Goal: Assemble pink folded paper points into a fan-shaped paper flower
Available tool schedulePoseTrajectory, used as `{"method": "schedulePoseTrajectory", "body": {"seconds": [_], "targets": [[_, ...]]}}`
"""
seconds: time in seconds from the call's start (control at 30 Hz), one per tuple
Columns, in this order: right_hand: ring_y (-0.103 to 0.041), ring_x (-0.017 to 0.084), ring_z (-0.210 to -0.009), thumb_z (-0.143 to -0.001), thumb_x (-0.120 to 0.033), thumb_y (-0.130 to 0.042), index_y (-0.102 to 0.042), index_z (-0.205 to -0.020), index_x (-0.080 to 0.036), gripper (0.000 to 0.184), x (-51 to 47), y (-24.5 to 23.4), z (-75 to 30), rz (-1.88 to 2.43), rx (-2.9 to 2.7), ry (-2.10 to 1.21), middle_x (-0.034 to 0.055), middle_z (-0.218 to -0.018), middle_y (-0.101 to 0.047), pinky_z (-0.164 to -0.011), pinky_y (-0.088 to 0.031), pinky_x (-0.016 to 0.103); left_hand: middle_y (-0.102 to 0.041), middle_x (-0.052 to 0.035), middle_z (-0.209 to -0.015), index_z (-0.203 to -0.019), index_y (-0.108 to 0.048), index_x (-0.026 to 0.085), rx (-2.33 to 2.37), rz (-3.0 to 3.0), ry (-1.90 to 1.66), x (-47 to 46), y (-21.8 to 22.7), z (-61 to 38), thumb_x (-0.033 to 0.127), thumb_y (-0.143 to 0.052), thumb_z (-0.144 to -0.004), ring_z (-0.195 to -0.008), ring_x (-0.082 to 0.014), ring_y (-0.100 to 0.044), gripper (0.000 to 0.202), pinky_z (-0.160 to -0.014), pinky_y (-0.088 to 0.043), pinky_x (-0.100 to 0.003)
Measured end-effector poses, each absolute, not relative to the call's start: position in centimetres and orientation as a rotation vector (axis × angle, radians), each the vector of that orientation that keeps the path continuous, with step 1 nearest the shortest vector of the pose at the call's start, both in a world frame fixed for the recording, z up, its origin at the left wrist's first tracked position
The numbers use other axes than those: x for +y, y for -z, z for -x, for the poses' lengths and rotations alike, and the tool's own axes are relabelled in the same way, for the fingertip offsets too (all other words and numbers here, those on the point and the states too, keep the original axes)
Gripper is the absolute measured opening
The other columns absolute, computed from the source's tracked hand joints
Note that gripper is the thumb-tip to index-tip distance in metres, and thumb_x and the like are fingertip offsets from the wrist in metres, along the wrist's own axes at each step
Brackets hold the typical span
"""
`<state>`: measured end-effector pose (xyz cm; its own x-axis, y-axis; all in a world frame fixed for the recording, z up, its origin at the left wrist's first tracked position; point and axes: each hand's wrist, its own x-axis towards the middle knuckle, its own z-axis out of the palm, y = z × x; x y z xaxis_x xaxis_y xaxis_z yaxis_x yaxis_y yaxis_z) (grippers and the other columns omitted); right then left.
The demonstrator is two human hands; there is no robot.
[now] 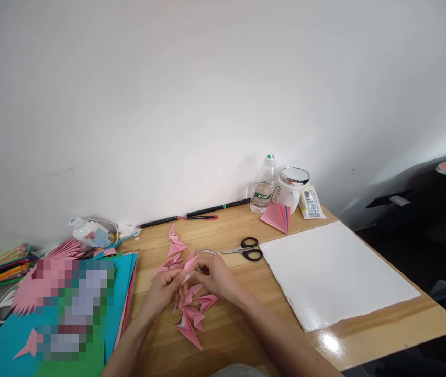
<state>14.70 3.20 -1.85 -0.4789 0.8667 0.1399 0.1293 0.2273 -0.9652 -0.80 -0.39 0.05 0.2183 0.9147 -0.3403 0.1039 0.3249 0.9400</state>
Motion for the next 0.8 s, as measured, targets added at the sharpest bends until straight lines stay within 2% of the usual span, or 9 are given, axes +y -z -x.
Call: {"method": "schedulePoseTrajectory", "body": {"seconds": [0.37, 0.8], "targets": [[-0.04, 0.008, -0.052, -0.072, -0.012, -0.053, -0.063, -0.065, -0.016, 0.013, 3.35, 2.24, -14.84, 0.943, -1.902, -1.238, -0.0025, -0.059, -0.051, -0.048, -0.029, 0.019, -0.055, 0.0018, -0.036, -0.05, -0.05, 0.018, 1.225, -1.072, -0.75, -0.42, 0.46, 0.85, 0.052, -0.051, -0.074, -0.025, -0.0089, -0.042, 0.042, -0.027, -0.026, -0.018], [-0.038, 0.007, -0.05, -0.067, -0.01, -0.052, -0.063, -0.062, -0.015, 0.013, 3.31, 2.27, -14.73, 1.0, -1.843, -1.271, -0.0033, -0.056, -0.049, -0.046, -0.027, 0.018, -0.058, 0.0004, -0.04, -0.053, -0.052, 0.016, 1.187, -1.079, -0.736, -0.48, 0.3, 0.7, 0.051, -0.053, -0.074, -0.027, -0.0095, -0.046, 0.041, -0.028, -0.033, -0.019]]}}
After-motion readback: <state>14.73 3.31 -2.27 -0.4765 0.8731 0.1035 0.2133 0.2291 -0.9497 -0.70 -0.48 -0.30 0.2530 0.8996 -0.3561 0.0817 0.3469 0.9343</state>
